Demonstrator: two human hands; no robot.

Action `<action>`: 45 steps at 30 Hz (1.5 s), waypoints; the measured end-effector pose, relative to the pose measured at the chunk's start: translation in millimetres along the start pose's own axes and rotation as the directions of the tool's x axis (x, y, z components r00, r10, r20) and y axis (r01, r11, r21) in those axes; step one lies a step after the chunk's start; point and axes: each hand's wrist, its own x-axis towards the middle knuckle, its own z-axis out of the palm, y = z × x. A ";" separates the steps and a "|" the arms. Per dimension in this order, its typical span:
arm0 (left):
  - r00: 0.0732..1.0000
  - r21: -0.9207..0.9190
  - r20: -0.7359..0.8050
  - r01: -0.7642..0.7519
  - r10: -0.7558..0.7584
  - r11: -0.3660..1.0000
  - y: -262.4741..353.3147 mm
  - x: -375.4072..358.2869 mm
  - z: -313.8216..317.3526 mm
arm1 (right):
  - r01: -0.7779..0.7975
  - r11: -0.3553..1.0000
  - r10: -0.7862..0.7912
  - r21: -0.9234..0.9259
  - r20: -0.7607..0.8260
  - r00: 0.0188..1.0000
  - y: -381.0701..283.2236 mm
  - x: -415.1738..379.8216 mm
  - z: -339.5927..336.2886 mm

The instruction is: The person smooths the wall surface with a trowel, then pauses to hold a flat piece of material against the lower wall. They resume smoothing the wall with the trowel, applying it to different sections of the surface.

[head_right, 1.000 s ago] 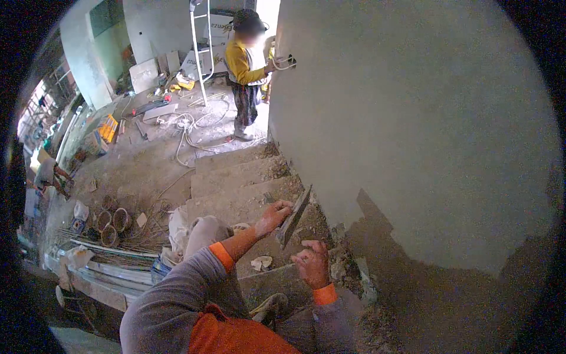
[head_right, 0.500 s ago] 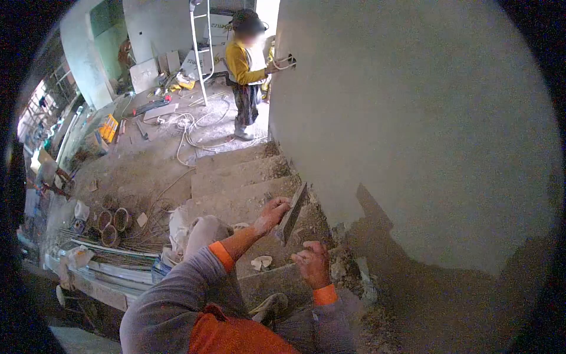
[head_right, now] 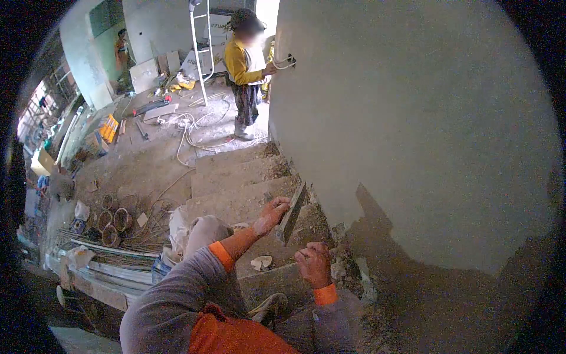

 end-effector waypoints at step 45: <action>0.942 -0.295 0.336 0.125 -0.020 0.947 17.1 -8.2 -3.0 | -0.093 0.995 0.090 0.036 0.085 0.992 0.7 -4.1 9.3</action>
